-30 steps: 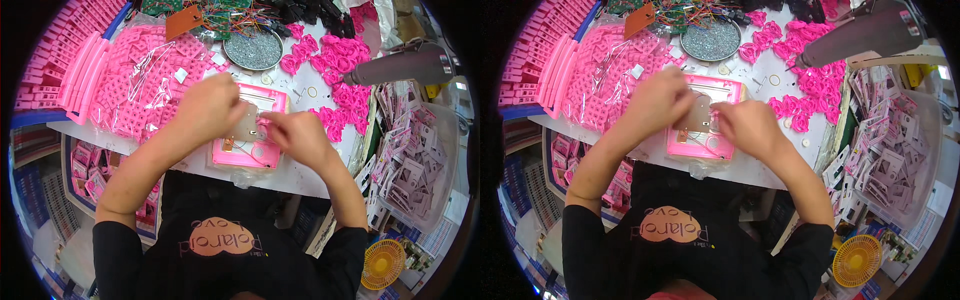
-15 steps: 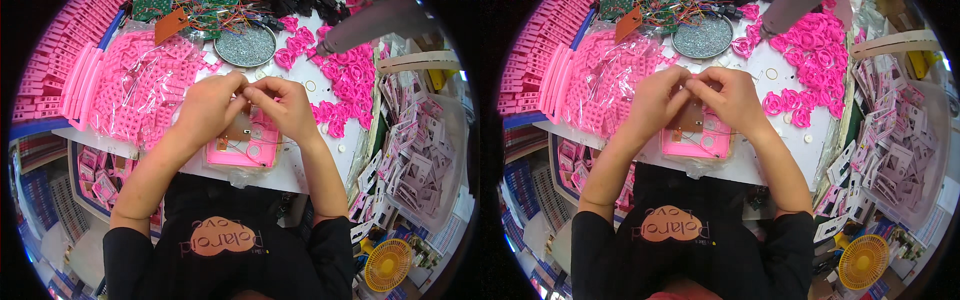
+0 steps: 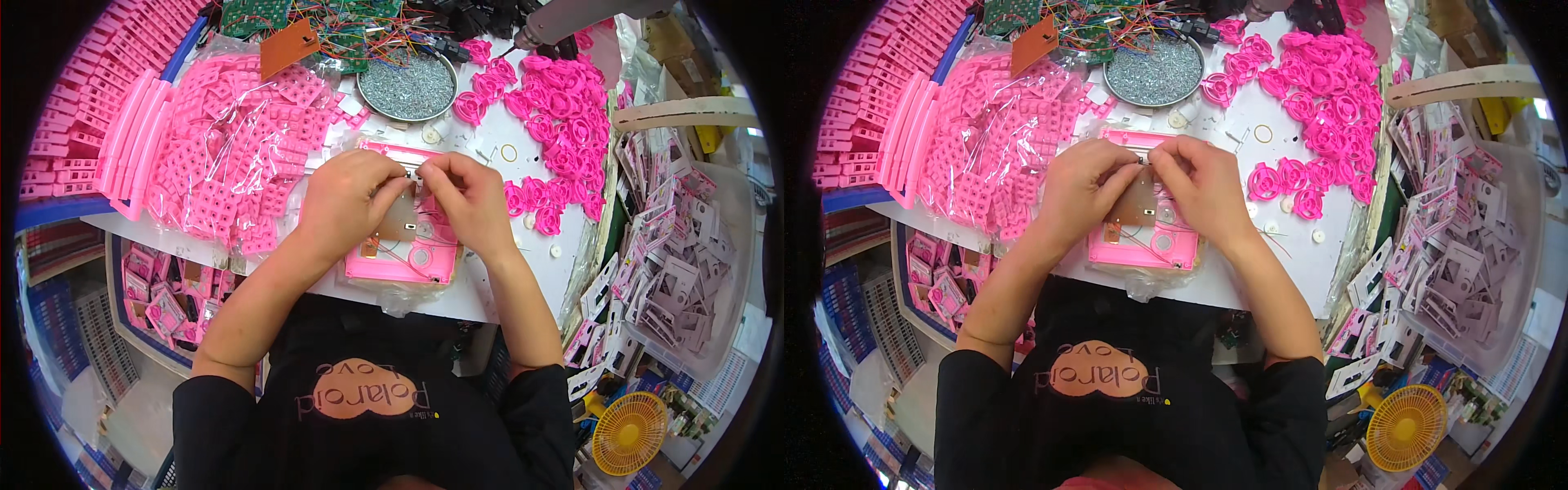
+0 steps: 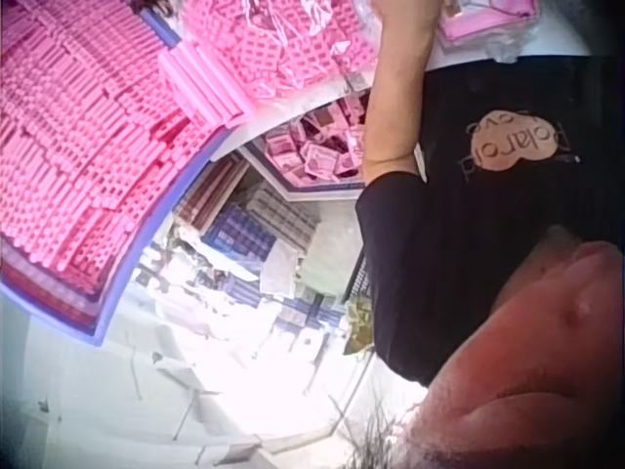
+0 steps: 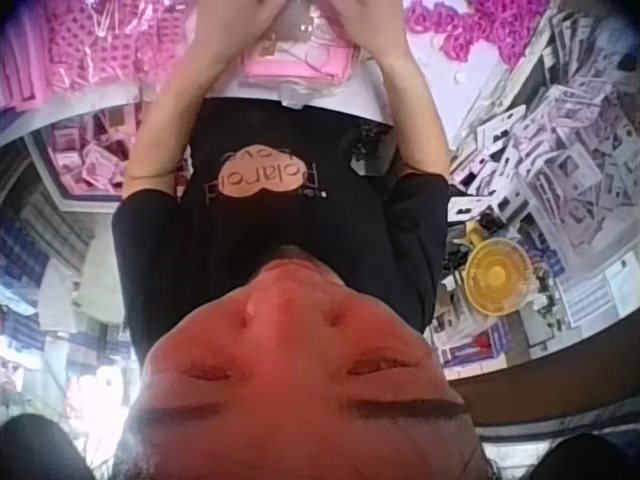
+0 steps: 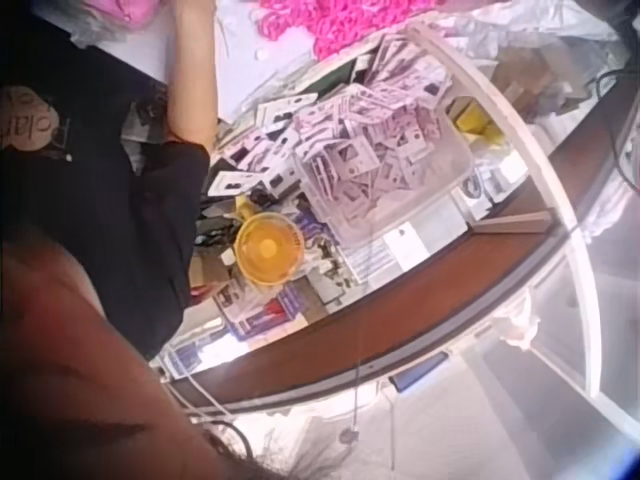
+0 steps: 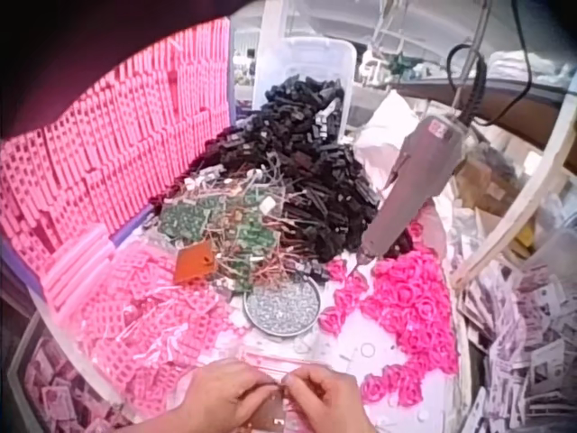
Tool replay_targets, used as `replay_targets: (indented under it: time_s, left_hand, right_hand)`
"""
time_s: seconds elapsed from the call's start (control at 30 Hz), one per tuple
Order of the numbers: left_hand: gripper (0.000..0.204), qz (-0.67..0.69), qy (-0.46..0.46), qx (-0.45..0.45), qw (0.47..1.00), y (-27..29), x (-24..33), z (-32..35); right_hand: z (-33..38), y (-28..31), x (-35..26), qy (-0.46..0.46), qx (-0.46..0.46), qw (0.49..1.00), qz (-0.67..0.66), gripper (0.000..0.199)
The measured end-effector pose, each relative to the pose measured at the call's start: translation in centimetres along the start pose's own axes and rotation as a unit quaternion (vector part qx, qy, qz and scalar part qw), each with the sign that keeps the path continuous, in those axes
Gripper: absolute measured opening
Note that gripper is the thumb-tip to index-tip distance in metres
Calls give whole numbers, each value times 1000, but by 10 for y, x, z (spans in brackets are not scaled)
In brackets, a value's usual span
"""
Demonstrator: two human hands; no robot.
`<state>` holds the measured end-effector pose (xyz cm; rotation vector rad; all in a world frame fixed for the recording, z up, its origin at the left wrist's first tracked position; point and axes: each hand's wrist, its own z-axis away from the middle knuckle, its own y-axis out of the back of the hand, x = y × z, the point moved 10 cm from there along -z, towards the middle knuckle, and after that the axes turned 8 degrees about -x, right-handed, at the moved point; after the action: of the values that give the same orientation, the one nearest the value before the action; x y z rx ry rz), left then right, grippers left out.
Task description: Assembling pink electronic toy banks, including installing circuit boards and using a hot glue gun.
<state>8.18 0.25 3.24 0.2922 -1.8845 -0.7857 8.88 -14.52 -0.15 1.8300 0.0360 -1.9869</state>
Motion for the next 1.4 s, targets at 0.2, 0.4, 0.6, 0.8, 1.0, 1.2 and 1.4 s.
replay_targets:
  time_s: [0.2, 0.4, 0.6, 0.8, 1.0, 1.2, 1.4]
  left_hand:
    - [10, -3, -74, 22, 997, 4, 5, 4]
    - [12, -14, -96, -16, 995, 2, 17, 6]
    - [13, -14, -37, -35, 999, 10, 2, 14]
    - [11, 2, -7, -18, 1000, 12, 5, 13]
    - [10, 8, 43, -23, 999, 12, -3, 16]
    - [11, -8, 42, -9, 999, 16, -3, 18]
    - [12, -15, 13, -8, 1000, 15, -5, 19]
  right_hand:
    - [25, -8, -35, 99, -35, 985, 135, 39]
    - [17, -2, -19, 12, -98, 995, 24, 49]
    - [0, 156, 22, -54, 63, 965, 248, 37]
    - [-127, 228, 13, 33, 180, 921, 344, 29]
    - [-234, 219, 18, -148, 220, 821, 506, 67]
    - [-244, 226, 18, -192, 197, 798, 537, 77]
    - [-103, 230, -16, 76, 182, 826, 528, 35]
